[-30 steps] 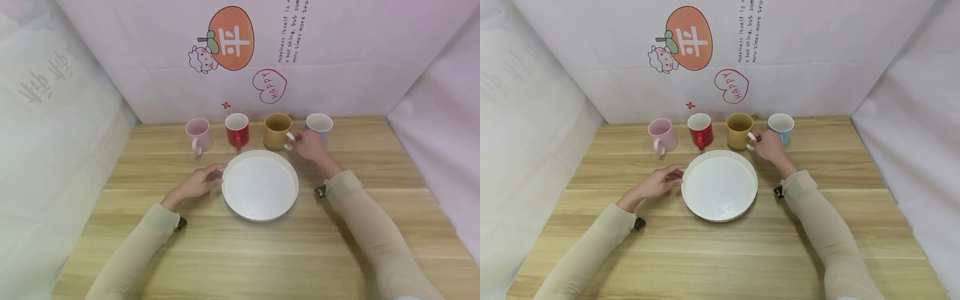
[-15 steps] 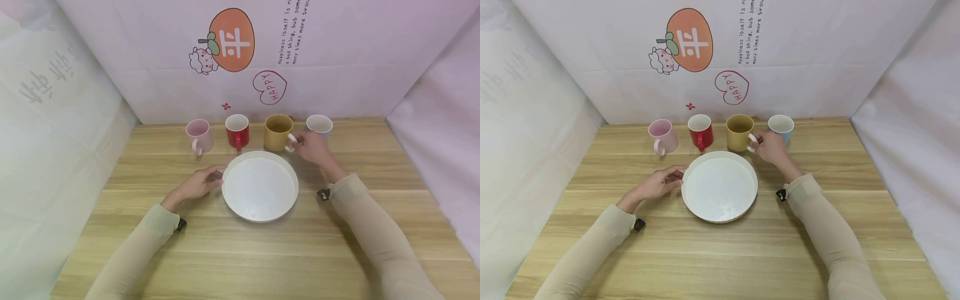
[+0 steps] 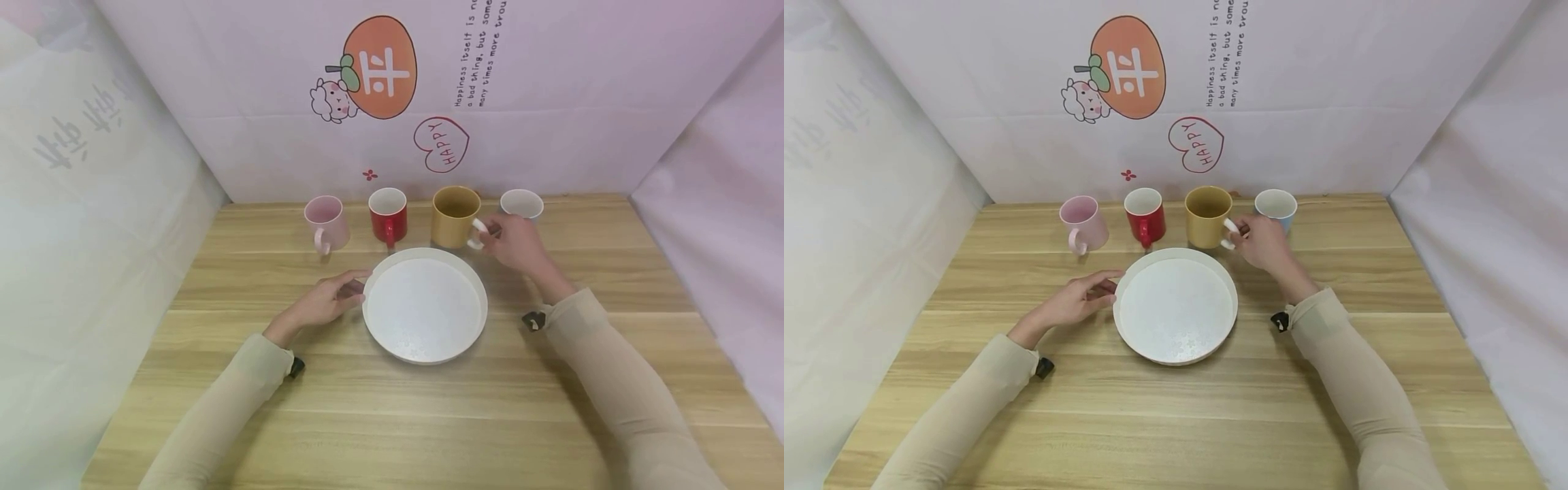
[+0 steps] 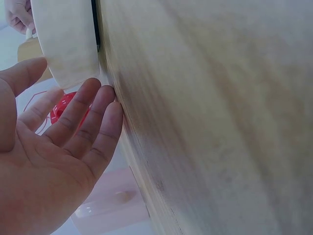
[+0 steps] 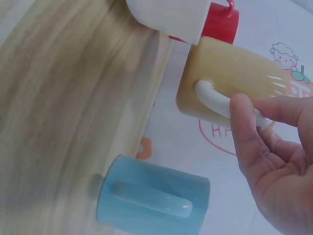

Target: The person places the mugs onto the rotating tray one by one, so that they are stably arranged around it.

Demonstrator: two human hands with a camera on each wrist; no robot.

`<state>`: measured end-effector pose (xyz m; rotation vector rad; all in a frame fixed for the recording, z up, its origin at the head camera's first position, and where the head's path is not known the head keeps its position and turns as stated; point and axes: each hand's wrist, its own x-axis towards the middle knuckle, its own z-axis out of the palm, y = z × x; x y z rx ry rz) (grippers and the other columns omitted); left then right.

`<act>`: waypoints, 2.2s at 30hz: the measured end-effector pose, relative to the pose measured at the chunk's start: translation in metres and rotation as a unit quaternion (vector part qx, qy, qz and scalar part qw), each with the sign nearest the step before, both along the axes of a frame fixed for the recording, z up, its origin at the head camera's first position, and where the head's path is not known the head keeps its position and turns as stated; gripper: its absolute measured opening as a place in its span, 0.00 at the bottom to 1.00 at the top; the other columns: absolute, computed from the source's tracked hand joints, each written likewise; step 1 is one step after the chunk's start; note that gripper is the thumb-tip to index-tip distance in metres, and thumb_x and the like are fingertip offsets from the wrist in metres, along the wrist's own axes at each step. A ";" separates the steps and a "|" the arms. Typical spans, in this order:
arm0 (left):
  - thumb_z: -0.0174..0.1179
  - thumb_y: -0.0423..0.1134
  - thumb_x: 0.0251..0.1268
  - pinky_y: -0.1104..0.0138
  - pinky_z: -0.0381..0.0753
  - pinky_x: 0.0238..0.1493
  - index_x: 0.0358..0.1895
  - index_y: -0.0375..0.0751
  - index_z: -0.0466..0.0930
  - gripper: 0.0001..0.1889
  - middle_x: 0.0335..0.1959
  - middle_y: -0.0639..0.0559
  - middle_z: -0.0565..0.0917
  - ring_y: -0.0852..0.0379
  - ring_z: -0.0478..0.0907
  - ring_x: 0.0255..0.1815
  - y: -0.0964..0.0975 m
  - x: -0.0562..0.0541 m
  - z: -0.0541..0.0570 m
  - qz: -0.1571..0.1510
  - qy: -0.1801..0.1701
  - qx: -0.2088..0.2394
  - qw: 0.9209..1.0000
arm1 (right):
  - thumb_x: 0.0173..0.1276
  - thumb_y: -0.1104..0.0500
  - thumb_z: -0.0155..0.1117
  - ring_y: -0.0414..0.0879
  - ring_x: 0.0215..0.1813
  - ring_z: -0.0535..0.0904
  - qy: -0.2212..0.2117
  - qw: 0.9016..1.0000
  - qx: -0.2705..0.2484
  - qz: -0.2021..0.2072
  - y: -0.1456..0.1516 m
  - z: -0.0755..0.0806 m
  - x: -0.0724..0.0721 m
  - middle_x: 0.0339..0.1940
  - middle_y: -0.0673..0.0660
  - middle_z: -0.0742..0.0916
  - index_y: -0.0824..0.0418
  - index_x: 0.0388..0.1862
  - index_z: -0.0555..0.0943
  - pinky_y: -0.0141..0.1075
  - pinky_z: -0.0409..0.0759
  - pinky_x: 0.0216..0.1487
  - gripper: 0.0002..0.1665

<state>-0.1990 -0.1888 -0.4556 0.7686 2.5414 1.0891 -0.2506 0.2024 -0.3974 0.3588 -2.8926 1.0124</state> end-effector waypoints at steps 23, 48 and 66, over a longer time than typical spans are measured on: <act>0.59 0.39 0.73 0.55 0.82 0.59 0.73 0.46 0.66 0.28 0.53 0.43 0.86 0.49 0.83 0.56 0.000 0.000 -0.002 -0.002 -0.002 0.002 1.000 | 0.68 0.61 0.62 0.58 0.40 0.89 0.014 1.000 0.000 0.018 -0.006 0.014 0.019 0.42 0.65 0.90 0.66 0.45 0.84 0.45 0.85 0.41 0.11; 0.59 0.38 0.73 0.58 0.83 0.56 0.73 0.47 0.66 0.27 0.54 0.44 0.86 0.49 0.84 0.56 0.001 -0.002 -0.002 -0.003 -0.004 0.009 1.000 | 0.69 0.63 0.63 0.51 0.34 0.88 -0.014 0.996 -0.049 0.068 -0.025 0.012 0.032 0.38 0.62 0.90 0.63 0.43 0.84 0.31 0.84 0.31 0.07; 0.59 0.39 0.73 0.56 0.83 0.58 0.74 0.47 0.65 0.28 0.54 0.44 0.86 0.50 0.83 0.56 0.000 -0.002 -0.002 -0.001 -0.013 0.005 1.000 | 0.71 0.57 0.63 0.47 0.35 0.87 -0.061 0.993 -0.035 0.091 -0.042 0.012 0.040 0.40 0.58 0.90 0.59 0.46 0.84 0.35 0.84 0.33 0.09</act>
